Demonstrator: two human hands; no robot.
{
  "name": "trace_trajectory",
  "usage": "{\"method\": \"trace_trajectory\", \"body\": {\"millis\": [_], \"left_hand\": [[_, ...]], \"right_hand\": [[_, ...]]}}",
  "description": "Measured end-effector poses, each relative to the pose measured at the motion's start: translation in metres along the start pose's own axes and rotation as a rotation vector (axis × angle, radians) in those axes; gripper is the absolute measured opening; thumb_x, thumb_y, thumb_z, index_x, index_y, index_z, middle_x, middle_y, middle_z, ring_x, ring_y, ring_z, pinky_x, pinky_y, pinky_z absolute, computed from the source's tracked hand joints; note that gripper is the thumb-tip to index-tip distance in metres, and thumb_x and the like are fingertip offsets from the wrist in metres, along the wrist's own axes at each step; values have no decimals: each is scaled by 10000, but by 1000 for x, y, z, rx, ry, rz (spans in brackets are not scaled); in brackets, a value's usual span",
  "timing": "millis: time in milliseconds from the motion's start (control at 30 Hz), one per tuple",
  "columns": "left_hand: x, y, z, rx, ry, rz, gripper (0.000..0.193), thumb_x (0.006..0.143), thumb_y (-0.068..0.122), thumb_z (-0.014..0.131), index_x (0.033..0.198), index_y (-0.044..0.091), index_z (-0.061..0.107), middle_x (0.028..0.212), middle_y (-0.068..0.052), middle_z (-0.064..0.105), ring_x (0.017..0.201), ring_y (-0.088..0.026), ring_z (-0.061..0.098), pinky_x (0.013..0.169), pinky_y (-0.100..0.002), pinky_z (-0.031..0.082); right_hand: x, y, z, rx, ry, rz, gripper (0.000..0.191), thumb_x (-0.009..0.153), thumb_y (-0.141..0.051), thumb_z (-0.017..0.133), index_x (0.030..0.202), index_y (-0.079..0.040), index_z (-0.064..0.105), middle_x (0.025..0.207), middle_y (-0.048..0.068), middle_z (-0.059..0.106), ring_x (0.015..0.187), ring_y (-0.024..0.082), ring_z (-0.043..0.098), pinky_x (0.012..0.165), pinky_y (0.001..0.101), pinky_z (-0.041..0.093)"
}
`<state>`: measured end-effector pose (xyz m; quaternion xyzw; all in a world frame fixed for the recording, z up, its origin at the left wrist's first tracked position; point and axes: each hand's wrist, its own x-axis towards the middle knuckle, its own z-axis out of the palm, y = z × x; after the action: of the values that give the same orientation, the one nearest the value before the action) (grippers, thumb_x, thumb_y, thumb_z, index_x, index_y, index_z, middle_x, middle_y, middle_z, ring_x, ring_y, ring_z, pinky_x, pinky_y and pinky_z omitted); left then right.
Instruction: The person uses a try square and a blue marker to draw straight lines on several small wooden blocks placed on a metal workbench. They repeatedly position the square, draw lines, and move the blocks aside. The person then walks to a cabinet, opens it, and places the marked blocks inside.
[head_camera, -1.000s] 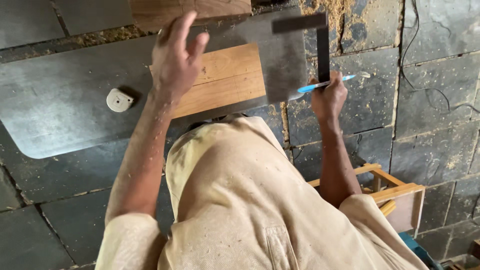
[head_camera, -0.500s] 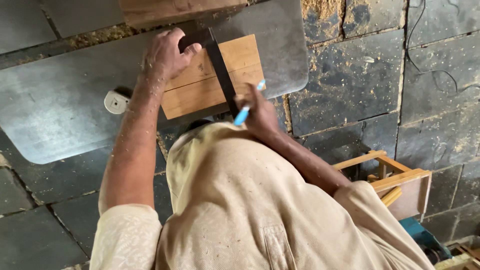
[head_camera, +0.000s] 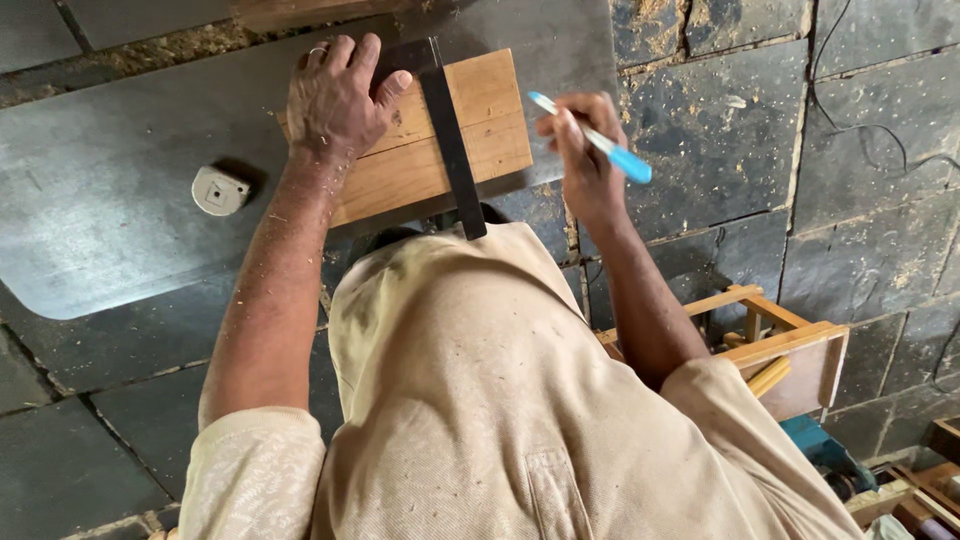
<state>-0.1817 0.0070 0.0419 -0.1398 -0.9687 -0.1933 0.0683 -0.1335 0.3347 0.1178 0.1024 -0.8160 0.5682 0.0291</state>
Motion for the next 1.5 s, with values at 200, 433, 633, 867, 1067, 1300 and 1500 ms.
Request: {"method": "trace_trajectory", "body": {"millis": [200, 433, 633, 867, 1067, 1300, 1500], "left_hand": [[1, 4, 2, 49, 18, 3, 645, 1137, 642, 519, 1384, 56, 624, 1118, -162, 659, 1064, -384, 636, 916, -534, 509], [2, 5, 4, 94, 14, 6, 677, 1105, 689, 513, 1365, 76, 635, 1082, -140, 665, 1040, -359, 643, 862, -528, 514], [-2, -1, 11, 167, 45, 38, 712, 1116, 727, 450, 1405, 101, 627, 1111, -116, 683, 1055, -325, 656, 867, -502, 543], [-3, -3, 16, 144, 36, 38, 707, 1112, 717, 478, 1380, 87, 654, 1094, -127, 697, 1027, -323, 667, 846, -503, 551], [-5, 1, 12, 94, 39, 26, 674, 1103, 677, 542, 1371, 70, 663, 1091, -137, 698, 1017, -331, 659, 845, -506, 539], [-3, 9, 1, 97, 20, 8, 649, 1104, 640, 556, 1393, 66, 644, 1109, -141, 689, 1042, -353, 642, 881, -517, 517], [2, 10, -2, 19, -13, -34, 666, 1075, 640, 557, 1379, 53, 638, 1090, -148, 685, 1047, -375, 639, 889, -538, 507]], "right_hand": [[45, 14, 35, -54, -56, 70, 98, 1077, -100, 630, 1105, -30, 692, 908, 95, 748, 699, 92, 616, 545, 252, 463], [55, 21, 59, -168, -117, -65, 168, 1074, -122, 641, 1215, -50, 696, 1031, 98, 780, 843, 144, 748, 660, 291, 595], [51, 11, 62, -298, -156, -125, 219, 1040, -103, 650, 1249, -57, 697, 1165, 140, 764, 1020, 291, 713, 918, 469, 551], [44, 10, 66, -344, -205, -147, 246, 1016, -110, 664, 1247, -38, 704, 1159, 140, 771, 1057, 290, 692, 965, 474, 478], [14, -3, 42, -542, -387, -282, 244, 973, -115, 684, 1195, -24, 728, 1085, 150, 761, 1052, 322, 680, 918, 501, 496], [46, 18, 46, -317, -470, 89, 142, 1031, -123, 615, 963, -57, 721, 768, 88, 733, 546, 156, 648, 468, 329, 501], [112, 35, 85, -292, -235, 198, 209, 1053, -204, 594, 999, -52, 727, 682, 61, 734, 473, 88, 632, 358, 280, 470]]}}
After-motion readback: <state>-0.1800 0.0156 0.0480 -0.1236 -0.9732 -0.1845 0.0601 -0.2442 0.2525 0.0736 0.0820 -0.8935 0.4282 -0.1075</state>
